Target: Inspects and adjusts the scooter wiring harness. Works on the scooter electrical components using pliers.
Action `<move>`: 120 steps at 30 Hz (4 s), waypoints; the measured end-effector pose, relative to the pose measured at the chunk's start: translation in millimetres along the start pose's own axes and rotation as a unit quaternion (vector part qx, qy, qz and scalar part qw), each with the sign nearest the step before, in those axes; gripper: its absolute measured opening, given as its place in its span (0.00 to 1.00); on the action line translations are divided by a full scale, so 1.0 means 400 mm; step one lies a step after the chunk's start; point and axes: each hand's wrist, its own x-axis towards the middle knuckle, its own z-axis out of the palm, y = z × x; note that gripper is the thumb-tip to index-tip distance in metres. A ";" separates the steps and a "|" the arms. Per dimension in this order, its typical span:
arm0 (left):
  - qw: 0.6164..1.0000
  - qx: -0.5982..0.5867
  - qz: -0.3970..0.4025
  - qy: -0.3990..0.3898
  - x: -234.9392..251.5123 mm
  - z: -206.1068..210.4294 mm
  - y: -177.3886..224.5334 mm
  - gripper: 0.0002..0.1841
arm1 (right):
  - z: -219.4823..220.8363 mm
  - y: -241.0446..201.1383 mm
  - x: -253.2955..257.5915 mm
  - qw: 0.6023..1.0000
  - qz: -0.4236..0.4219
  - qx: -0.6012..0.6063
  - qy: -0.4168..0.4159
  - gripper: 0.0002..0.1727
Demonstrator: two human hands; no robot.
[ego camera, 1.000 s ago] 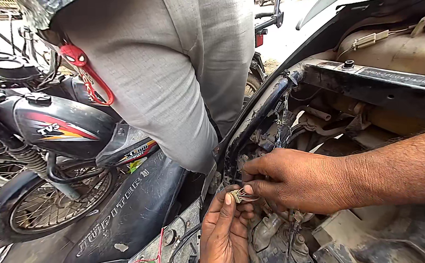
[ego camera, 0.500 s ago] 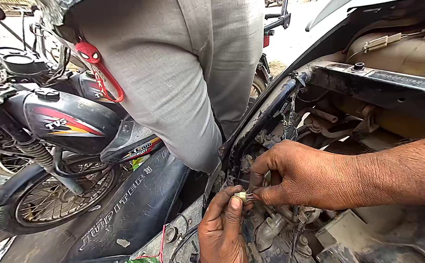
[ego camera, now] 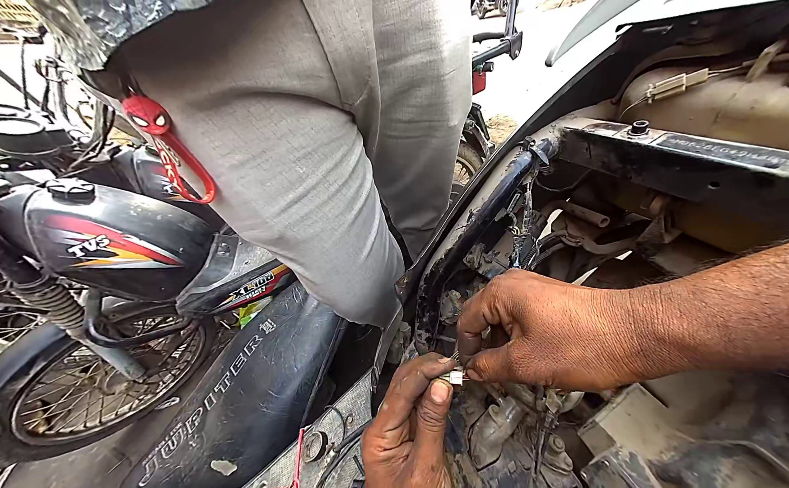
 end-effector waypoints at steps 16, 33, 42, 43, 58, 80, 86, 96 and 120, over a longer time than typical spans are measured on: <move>0.988 -0.114 -0.068 0.082 0.003 0.028 0.012 0.12 | 0.065 -0.004 -0.030 0.949 -0.173 -0.176 0.197 0.05; 0.946 -0.266 -0.143 0.119 0.005 0.027 0.026 0.12 | 0.142 -0.018 -0.070 0.964 -0.155 -0.216 0.023 0.34; 0.909 -0.365 -0.176 0.098 -0.003 0.024 0.019 0.13 | 0.149 -0.023 -0.077 0.955 -0.168 -0.243 0.011 0.43; 0.907 -0.369 -0.177 0.095 -0.003 0.023 0.018 0.14 | 0.149 -0.022 -0.077 0.954 -0.170 -0.245 0.013 0.42; 0.951 -0.255 -0.150 0.087 -0.004 0.020 0.026 0.13 | 0.084 -0.008 -0.037 0.974 -0.080 -0.115 0.178 0.06; 0.926 -0.314 -0.192 0.084 -0.015 0.038 0.022 0.14 | 0.036 0.001 -0.020 0.988 -0.034 -0.031 0.148 0.04; 0.924 -0.313 -0.198 0.091 -0.021 0.046 0.024 0.14 | 0.026 -0.006 -0.016 0.994 0.017 0.042 0.101 0.06; 0.926 -0.309 -0.201 0.080 -0.023 0.045 0.028 0.14 | 0.011 -0.020 -0.013 0.995 0.052 0.058 0.070 0.08; 0.988 -0.080 -0.101 0.083 -0.015 0.035 0.044 0.12 | 0.046 0.037 -0.005 0.995 -0.041 0.048 0.074 0.07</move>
